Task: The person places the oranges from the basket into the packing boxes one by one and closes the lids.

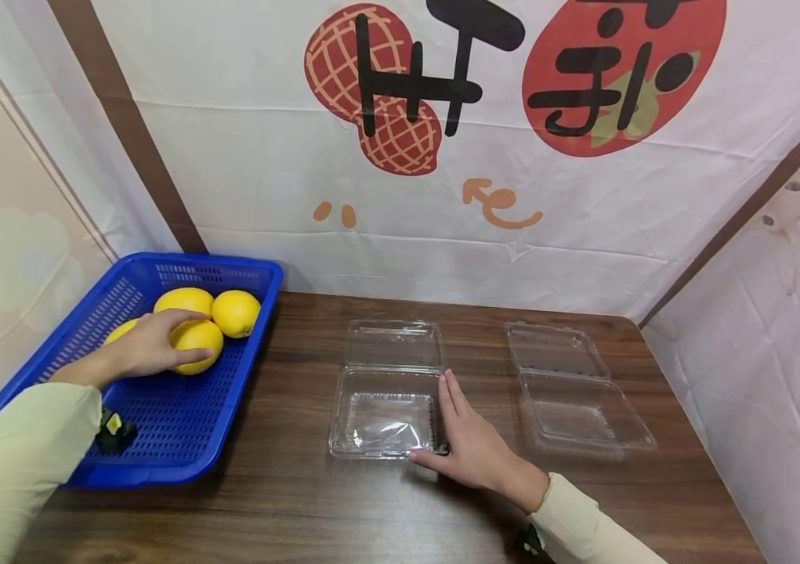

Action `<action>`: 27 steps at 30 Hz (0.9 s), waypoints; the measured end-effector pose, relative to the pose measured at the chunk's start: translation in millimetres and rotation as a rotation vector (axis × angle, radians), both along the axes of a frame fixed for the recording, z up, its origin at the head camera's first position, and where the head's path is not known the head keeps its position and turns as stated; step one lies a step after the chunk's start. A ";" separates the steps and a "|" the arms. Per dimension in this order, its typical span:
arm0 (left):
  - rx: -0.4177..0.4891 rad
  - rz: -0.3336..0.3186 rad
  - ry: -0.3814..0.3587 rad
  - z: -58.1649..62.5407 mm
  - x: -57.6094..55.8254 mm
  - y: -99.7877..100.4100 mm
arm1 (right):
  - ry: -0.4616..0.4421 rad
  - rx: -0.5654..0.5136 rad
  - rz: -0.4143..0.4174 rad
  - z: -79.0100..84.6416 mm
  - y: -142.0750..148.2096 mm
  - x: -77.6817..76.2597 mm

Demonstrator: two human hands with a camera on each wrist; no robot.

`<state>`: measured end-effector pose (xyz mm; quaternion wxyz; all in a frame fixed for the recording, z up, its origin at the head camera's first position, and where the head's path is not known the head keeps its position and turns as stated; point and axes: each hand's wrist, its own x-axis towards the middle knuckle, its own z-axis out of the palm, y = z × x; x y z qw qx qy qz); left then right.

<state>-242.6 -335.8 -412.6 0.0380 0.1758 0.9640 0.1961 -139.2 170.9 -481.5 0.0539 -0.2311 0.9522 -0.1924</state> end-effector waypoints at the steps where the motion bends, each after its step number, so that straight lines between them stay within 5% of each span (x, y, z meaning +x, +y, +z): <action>1: -0.011 -0.008 0.017 -1.8 -0.1 -1.2 | -0.001 -0.001 0.000 0.2 -0.1 -0.4; 4: -0.042 -0.017 0.033 -6.4 -1.0 -4.0 | 0.002 -0.002 0.004 0.6 -0.3 -1.2; 13: -0.039 0.044 -0.077 -10.7 0.7 -5.2 | 0.006 -0.002 0.004 2.0 -0.5 -1.2; 27: -0.021 0.079 -0.078 -21.3 -0.1 -3.2 | 0.006 0.003 -0.002 1.3 -1.7 0.2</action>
